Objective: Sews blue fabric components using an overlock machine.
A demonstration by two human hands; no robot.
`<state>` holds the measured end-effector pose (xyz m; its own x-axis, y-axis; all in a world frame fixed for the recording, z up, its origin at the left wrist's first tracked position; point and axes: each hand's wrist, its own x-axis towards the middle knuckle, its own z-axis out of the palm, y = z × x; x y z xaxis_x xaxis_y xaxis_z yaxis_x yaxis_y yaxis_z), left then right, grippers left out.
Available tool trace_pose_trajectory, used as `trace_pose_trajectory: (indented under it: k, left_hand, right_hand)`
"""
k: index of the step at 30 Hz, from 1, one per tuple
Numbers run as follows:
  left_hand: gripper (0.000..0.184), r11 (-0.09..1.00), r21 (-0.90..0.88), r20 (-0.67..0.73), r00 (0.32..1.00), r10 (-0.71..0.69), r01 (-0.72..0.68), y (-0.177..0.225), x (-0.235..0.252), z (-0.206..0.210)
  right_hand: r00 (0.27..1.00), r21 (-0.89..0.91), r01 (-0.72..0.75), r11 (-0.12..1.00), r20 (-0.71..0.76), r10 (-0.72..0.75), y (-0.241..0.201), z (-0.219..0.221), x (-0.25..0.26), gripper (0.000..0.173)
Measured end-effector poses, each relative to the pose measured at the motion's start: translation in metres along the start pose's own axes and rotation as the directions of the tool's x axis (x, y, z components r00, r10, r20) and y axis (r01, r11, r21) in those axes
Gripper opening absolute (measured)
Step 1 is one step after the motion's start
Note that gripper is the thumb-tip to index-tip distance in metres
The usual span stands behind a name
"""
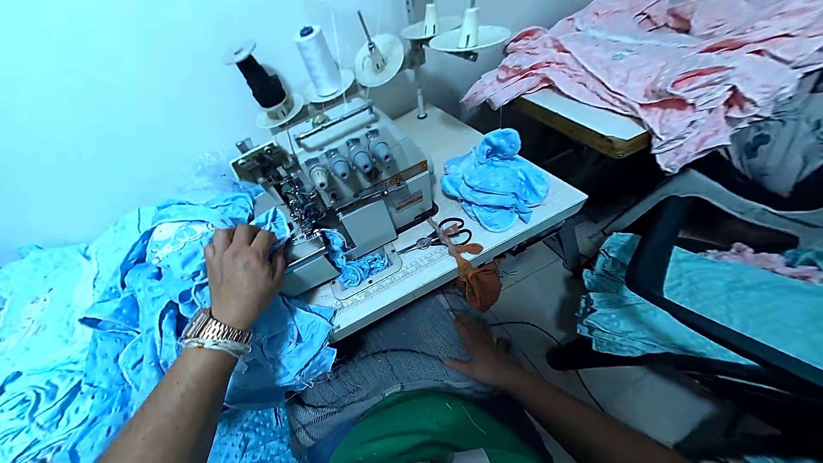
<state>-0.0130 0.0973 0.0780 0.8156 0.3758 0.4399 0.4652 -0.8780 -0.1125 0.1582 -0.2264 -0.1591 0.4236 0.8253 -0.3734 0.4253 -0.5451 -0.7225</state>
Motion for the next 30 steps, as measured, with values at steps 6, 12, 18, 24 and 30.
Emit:
trace_pose_trajectory:
  k: [6, 12, 18, 24, 30]
  left_hand:
    - [0.047, 0.997, -0.065, -0.055, 0.997, -0.052, 0.049, 0.032, -0.018, -0.001]
    - [0.046, 0.960, -0.227, -0.179, 0.976, 0.123, -0.162, 0.051, -0.028, 0.001]
    - [0.030, 0.783, -0.524, -0.036, 0.928, 0.371, -0.333, 0.095, -0.053, 0.033]
    - [0.023, 0.688, -0.625, -0.025, 0.889, 0.456, -0.370, 0.109, -0.021, 0.036]
    - [0.014, 0.645, -0.706, 0.118, 0.850, 0.514, -0.292, 0.163, 0.054, 0.028]
  right_hand:
    - [0.934, -0.164, -0.002, 0.986, 0.351, 0.060, -0.022, -0.042, -0.060, 0.063]
    - [0.724, -0.242, 0.198, 0.950, -0.617, -0.308, -0.093, -0.177, -0.033, 0.046]
    - [0.841, -0.358, -0.049, 0.932, -0.519, -0.155, -0.083, -0.244, 0.096, 0.097]
    - [0.763, -0.325, 0.002, 0.946, -0.611, -0.212, -0.072, -0.251, 0.100, 0.049]
    - [0.611, 0.068, 0.293, 0.954, -0.781, -0.132, -0.067, -0.284, 0.081, 0.039]
